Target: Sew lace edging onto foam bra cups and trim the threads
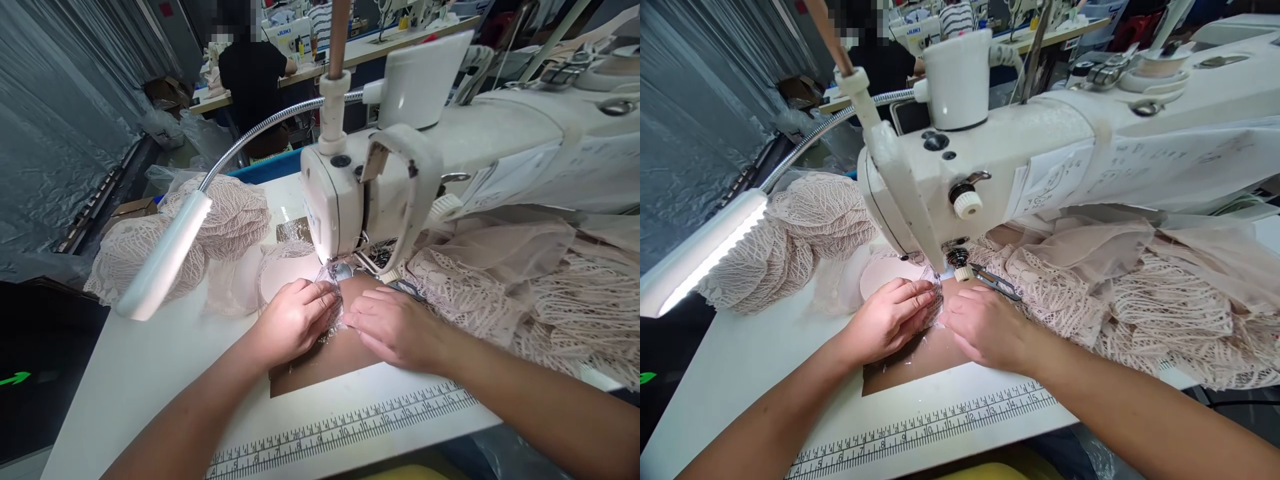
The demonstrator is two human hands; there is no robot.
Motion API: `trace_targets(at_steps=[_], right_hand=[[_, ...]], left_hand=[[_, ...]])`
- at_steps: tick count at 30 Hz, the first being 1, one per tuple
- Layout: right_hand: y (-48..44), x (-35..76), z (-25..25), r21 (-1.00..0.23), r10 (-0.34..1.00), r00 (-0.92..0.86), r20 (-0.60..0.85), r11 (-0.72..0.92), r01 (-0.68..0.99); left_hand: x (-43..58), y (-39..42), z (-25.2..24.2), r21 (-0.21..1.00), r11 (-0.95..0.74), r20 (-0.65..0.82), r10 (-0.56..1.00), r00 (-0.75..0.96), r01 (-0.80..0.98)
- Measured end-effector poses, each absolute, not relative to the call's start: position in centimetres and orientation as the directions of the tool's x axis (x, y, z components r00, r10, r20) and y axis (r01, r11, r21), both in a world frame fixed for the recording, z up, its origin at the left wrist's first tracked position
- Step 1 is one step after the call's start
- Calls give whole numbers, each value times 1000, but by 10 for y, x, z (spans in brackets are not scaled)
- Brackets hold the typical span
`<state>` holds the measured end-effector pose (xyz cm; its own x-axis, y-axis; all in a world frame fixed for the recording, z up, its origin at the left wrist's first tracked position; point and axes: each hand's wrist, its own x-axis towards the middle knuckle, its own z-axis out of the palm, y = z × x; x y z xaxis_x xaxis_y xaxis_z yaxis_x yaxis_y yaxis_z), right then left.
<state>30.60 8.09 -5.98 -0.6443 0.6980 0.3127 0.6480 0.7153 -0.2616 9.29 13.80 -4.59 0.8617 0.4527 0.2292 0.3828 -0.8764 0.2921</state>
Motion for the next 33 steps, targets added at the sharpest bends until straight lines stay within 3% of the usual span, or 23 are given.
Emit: trace_targets(at_steps=[3, 8, 20, 33], right_hand=[[80, 306, -59, -270, 708, -643, 292, 706, 655], [81, 306, -59, -261, 714, -649, 263, 701, 664], [83, 305, -55, -285, 748, -609, 264, 663, 692], [87, 307, -65, -231, 752, -580, 313, 652, 722]], left_hand=[[95, 140, -49, 189, -872, 185, 484, 855, 452], [93, 144, -51, 89, -903, 159, 430, 889, 421], [93, 147, -53, 101, -902, 185, 432, 883, 420], [90, 150, -52, 119, -907, 166, 419, 893, 404]])
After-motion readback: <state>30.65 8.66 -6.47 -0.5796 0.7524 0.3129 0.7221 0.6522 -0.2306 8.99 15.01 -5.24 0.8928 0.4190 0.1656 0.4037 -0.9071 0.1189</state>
